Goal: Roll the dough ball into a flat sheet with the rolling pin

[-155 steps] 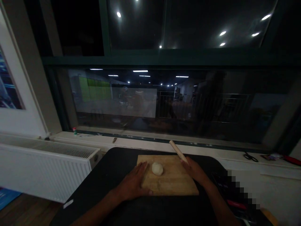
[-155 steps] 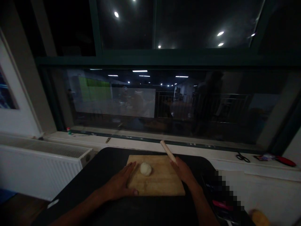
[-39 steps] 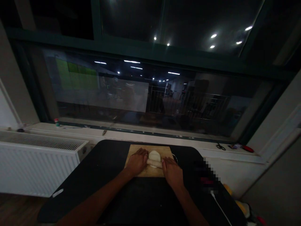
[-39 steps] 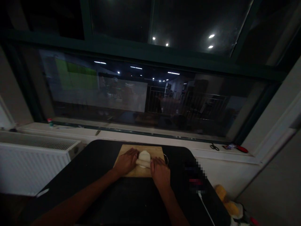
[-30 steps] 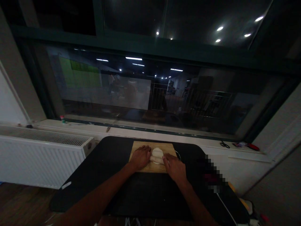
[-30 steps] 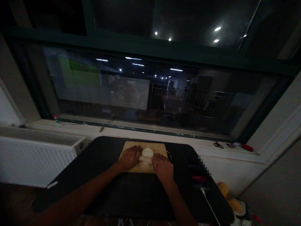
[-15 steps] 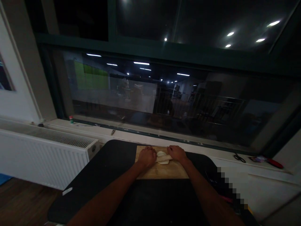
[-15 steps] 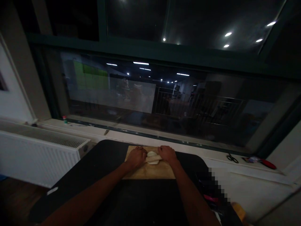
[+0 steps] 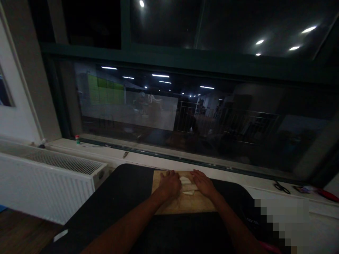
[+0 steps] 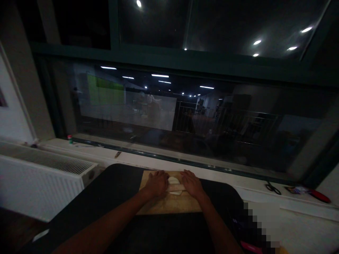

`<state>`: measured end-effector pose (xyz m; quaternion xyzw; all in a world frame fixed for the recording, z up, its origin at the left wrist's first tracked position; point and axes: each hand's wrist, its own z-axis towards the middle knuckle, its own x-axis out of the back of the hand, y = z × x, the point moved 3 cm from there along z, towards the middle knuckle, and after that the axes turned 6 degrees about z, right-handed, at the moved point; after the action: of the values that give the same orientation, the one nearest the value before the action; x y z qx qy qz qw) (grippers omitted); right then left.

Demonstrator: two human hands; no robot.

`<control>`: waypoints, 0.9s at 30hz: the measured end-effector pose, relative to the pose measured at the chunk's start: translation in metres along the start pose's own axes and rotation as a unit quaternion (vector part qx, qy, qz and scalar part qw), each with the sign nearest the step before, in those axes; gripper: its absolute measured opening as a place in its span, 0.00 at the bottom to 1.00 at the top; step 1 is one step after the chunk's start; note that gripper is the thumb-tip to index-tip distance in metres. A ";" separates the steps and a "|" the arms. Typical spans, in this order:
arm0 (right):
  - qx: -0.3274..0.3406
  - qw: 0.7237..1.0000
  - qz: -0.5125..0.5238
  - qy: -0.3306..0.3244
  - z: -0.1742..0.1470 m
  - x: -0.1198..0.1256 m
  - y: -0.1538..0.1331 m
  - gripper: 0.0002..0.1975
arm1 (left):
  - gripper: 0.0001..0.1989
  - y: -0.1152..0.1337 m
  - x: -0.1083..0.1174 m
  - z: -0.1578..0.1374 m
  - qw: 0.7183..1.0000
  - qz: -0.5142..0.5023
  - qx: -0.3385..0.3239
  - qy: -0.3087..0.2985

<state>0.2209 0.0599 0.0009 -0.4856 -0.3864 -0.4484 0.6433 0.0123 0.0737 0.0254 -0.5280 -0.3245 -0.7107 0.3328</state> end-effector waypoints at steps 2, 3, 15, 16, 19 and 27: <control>-0.012 0.999 -0.017 0.027 -0.013 -0.002 0.000 0.26 | 0.19 0.003 -0.002 -0.008 1.000 -0.010 0.003 0.021; -0.018 0.999 -0.028 0.036 -0.021 -0.001 -0.002 0.26 | 0.19 0.004 -0.003 -0.012 0.999 -0.011 0.001 0.033; -0.072 0.993 -0.026 0.087 -0.117 0.014 -0.058 0.25 | 0.24 0.007 -0.010 -0.050 0.994 0.001 -0.070 0.080; -0.065 0.993 -0.019 0.095 -0.123 0.013 -0.061 0.25 | 0.24 0.008 -0.010 -0.055 0.993 0.000 -0.077 0.086; -0.058 0.992 -0.023 0.113 -0.131 0.014 -0.066 0.23 | 0.24 0.008 -0.009 -0.066 0.991 -0.004 -0.087 0.098; -0.101 0.991 -0.071 0.053 -0.052 0.045 -0.051 0.25 | 0.24 -0.003 -0.005 -0.031 1.000 -0.022 -0.007 0.012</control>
<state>0.1889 -0.0060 0.0457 -0.4954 -0.3376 -0.5546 0.5771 -0.0054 0.0512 0.0130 -0.5144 -0.3272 -0.7266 0.3168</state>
